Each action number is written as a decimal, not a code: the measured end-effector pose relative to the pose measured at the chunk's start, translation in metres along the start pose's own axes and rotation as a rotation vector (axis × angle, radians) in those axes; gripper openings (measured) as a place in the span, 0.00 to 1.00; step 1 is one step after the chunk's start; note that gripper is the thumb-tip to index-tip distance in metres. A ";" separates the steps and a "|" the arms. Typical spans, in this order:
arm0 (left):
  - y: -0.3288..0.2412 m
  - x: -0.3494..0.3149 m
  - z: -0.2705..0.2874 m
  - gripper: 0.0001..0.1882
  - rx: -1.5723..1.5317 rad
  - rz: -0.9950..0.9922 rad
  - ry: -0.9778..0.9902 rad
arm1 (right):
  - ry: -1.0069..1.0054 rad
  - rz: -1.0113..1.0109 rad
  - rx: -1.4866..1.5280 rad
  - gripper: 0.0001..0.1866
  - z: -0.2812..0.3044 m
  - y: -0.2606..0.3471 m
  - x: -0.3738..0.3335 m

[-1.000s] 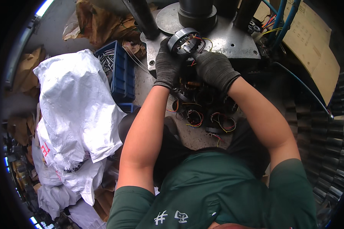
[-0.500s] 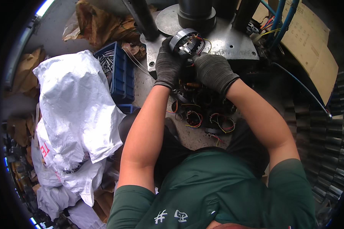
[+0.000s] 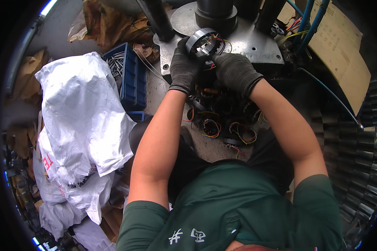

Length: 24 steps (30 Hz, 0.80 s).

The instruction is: Assembling and wiring a motor stator using a screwdriver.

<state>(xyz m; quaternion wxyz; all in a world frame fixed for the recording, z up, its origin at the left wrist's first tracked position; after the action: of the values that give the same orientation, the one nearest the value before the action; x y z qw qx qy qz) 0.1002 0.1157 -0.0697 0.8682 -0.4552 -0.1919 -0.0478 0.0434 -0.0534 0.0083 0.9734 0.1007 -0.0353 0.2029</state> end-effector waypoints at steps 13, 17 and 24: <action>-0.017 -0.005 0.009 0.40 -0.065 0.062 0.003 | 0.049 -0.020 -0.006 0.20 -0.008 -0.006 0.007; -0.019 -0.006 0.009 0.41 -0.121 0.053 0.008 | 0.023 -0.005 0.004 0.20 -0.008 -0.009 0.002; -0.011 -0.004 0.009 0.41 -0.049 0.027 0.001 | 0.076 -0.002 -0.027 0.21 -0.001 -0.004 -0.003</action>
<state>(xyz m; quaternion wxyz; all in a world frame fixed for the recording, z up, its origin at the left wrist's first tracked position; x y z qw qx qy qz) 0.0915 0.1157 -0.0578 0.8575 -0.4787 -0.1839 -0.0408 0.0419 -0.0579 0.0058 0.9755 0.0796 -0.0010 0.2051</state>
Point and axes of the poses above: each hand's wrist, its own x-axis towards the middle knuckle, its own z-axis out of the back of the hand, y = z × x, the point moved 2 cm from there along x, towards the middle knuckle, and after that the axes turned 6 degrees about -y, right-handed, at the moved point
